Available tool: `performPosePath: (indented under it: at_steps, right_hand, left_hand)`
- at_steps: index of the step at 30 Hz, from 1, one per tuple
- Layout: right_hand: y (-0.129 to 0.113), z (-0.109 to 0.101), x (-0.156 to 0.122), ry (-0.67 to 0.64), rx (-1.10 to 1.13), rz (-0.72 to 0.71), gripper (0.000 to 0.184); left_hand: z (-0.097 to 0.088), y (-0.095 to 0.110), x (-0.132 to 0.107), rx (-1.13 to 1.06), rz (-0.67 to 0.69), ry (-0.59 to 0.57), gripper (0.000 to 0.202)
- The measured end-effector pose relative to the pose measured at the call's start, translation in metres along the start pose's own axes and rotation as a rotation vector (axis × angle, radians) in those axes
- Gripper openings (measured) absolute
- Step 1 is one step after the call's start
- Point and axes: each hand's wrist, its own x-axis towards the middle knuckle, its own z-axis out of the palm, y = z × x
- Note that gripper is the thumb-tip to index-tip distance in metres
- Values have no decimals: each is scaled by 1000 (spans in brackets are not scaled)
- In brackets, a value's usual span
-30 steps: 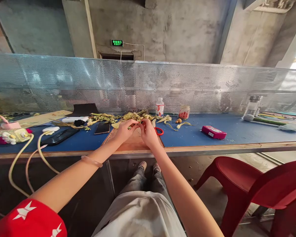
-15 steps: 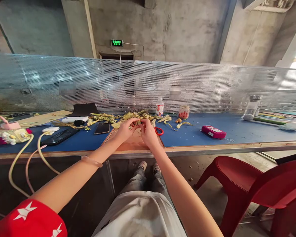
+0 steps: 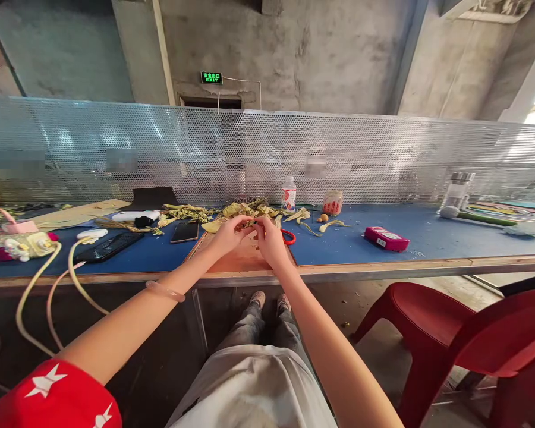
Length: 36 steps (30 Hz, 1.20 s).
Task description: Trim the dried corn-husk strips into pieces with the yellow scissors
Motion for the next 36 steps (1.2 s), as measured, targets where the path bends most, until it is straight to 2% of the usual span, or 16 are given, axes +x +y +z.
performPosePath:
  at_steps: [6,11,15,18,21,23,26,30,33,36]
  right_hand:
    - [3,0,1,-38,-9,12,26]
    - [6,2,2,-62,-48,-7,28]
    - [9,4,4,-64,-131,4,32]
    - [11,4,5,6,-257,60,35]
    - [14,4,5,109,-443,185,35]
    - [16,5,4,125,-564,276,32]
    - [18,10,1,55,-690,356,25]
    - [21,12,3,-2,-784,413,26]
    - [32,6,14,-38,-795,461,26]
    - [47,-4,33,-163,-725,473,29]
  left_hand:
    - [1,-3,0,-44,-51,-94,23]
    - [1,-4,-1,-84,-80,-105,23]
    - [5,-7,0,-136,-131,-109,16]
    - [5,-6,0,-182,-186,-88,15]
    - [3,-2,1,-221,-231,-50,18]
    - [0,0,1,-251,-251,-32,20]
    - [-2,0,2,-318,-279,-22,23]
    - [-1,-3,2,-398,-324,24,22]
    - [-2,-5,2,-439,-348,53,21]
    - [-5,-5,1,-472,-365,70,18]
